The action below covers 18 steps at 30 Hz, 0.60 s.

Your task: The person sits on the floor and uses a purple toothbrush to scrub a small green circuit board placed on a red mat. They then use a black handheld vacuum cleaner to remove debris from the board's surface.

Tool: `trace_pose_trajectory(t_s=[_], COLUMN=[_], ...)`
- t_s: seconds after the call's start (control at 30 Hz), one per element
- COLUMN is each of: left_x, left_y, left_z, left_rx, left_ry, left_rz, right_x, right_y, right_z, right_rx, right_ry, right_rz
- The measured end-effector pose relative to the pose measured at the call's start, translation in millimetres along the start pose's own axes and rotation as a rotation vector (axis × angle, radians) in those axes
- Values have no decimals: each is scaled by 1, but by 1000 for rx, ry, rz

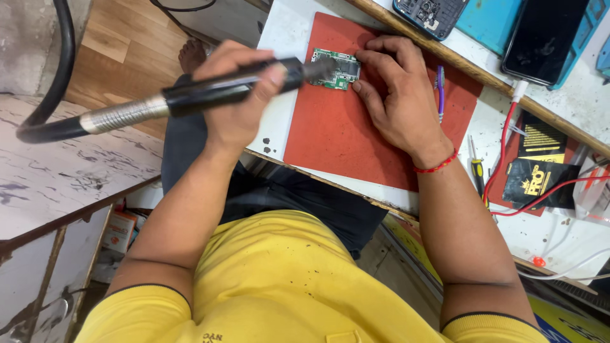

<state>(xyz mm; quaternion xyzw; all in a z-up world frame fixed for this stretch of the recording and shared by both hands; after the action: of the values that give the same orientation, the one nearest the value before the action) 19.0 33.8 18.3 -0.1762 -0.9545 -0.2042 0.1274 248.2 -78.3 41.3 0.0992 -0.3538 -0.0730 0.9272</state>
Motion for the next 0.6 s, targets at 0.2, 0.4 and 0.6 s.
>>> trace_pose_trajectory(t_s=[0.2,0.4,0.6], left_x=[3,1,1], left_y=[0,3,4], left_z=[1,2,-3], left_rx=[-36,-5,-13], left_ry=[-11,-24,-37], left_rz=[84,99,119], right_x=[1,1,0], right_y=[3,2,2], right_z=[0,0,-1], right_rx=[-16,-26,-51], right_ry=[-6,12,10], right_rz=[0,-14,-13])
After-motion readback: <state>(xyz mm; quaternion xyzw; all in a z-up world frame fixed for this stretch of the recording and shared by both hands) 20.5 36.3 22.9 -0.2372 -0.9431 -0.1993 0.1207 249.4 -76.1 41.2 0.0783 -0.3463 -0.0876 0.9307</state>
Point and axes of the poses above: each hand's wrist, its own y-axis towards the middle knuckle, its own x-axis out of the back of the hand, z = x × y, the point moved 4 cm from there along y, towards the middle knuckle, and after that the axes turned 12 degrees about y, right-handed, at the moved point
